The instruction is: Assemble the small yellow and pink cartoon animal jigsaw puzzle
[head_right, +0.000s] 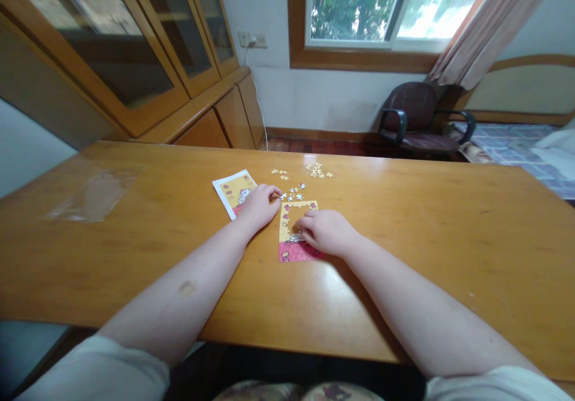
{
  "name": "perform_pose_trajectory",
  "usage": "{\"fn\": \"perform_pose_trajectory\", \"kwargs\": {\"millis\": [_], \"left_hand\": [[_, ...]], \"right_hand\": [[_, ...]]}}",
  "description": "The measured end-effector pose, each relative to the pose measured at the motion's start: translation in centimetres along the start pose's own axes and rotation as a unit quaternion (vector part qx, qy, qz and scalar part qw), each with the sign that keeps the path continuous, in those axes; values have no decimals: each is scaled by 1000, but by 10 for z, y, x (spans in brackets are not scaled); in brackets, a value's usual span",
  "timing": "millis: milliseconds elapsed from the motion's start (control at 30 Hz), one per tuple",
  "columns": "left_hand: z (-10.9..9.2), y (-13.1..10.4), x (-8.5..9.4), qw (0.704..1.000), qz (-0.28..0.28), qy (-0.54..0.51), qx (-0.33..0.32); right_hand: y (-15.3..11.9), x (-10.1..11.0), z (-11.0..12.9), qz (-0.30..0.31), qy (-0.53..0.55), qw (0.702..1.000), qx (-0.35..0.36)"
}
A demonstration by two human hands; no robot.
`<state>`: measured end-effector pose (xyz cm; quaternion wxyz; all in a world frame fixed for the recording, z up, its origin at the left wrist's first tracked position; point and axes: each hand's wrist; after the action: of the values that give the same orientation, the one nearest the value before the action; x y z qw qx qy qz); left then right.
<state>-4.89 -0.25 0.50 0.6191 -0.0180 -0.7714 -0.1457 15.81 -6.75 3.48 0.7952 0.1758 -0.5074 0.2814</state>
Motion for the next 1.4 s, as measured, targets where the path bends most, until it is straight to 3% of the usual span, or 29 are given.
{"fn": "perform_pose_trajectory", "kwargs": {"millis": [100, 200, 433, 567, 667, 833, 933, 1067, 1300, 1400], "left_hand": [[0, 0, 2, 999, 6, 2, 34], [0, 1, 3, 999, 14, 7, 42], [-2, -1, 2, 1000, 24, 9, 1], [-4, -2, 2, 999, 35, 7, -37], [-5, -3, 2, 998, 32, 1, -53], [-6, -3, 3, 998, 30, -5, -56], [-7, -2, 3, 998, 31, -7, -49], [-5, -1, 1, 999, 23, -4, -42], [-2, 1, -2, 999, 15, 1, -39], [-1, 1, -1, 999, 15, 5, -34]], "right_hand": [[2, 3, -16, -59, -4, 996, -64], [4, 5, -31, -84, 32, 995, -42], [8, 2, -37, -56, 73, 995, -36], [15, -4, -38, -85, 23, 996, -32], [20, -6, -41, -88, -24, 993, -76], [22, -4, -46, -96, -40, 985, -140], [22, -3, -46, -105, -40, 985, -132], [21, -2, -45, -74, -24, 990, -116], [12, 4, -69, -191, 4, 968, -162], [11, 3, -77, -189, 2, 965, -179]]}}
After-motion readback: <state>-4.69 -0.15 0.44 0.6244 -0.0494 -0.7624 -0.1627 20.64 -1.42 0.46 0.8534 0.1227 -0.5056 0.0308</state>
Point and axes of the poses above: each hand's wrist, its own y-axis towards the middle knuckle, its own x-axis out of the back of the hand, z = x × y, and after that the axes turned 15 degrees about y, right-handed
